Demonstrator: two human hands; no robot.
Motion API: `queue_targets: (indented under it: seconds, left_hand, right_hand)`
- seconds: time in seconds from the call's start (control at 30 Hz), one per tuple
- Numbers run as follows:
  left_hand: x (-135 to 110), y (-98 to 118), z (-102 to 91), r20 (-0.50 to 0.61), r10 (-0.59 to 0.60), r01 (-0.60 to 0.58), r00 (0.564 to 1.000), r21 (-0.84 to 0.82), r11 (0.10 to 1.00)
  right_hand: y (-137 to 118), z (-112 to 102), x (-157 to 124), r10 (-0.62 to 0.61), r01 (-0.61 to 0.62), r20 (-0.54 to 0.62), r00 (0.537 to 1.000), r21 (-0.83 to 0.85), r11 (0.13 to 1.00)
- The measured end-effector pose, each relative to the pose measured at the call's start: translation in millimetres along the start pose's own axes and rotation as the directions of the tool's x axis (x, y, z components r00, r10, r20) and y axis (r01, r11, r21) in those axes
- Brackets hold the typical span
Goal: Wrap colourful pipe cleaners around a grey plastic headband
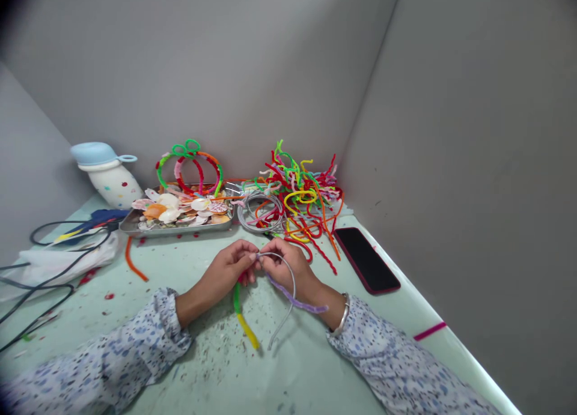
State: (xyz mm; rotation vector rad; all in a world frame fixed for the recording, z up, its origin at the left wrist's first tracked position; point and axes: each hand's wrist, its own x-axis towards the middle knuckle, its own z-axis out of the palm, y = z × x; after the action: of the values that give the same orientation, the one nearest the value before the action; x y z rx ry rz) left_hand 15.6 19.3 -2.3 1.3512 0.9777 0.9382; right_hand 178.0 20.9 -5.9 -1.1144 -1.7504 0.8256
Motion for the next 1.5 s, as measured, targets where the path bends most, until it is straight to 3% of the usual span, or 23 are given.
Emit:
queue_targets:
  seconds: [0.27,0.43,0.6,0.8,1.07,1.5]
  left_hand:
    - [2,-8,0.2,-0.078,-0.025,0.037,0.997,0.156,0.987]
    - [0,-4,-0.2,-0.108,-0.024,0.038,0.994,0.129,0.991]
    - [1,-3,0.6,-0.114,-0.046,0.058,0.992,0.107,0.993]
    - [1,0,1.9,-0.089,-0.069,0.074,0.994,0.046,0.996]
    - [1,2,0.0,-0.045,-0.078,0.078,0.996,0.007,0.997]
    - [4,0,-9.9,0.111,-0.111,0.118,0.988,-0.062,0.991]
  right_hand:
    - [-1,-1,2,0.032,-0.034,-0.032,0.999,-0.053,0.998]
    - [-1,-1,1,0.041,-0.042,0.055,0.998,0.03,0.999]
    - [0,-1,2,0.051,-0.052,0.064,0.997,0.015,0.999]
    - [4,0,1,0.065,-0.066,0.054,0.996,0.023,0.998]
    - [3,-2,1,-0.041,0.041,0.005,0.999,-0.083,0.996]
    - [17,-5,-2,-0.091,0.099,0.069,0.994,-0.123,0.988]
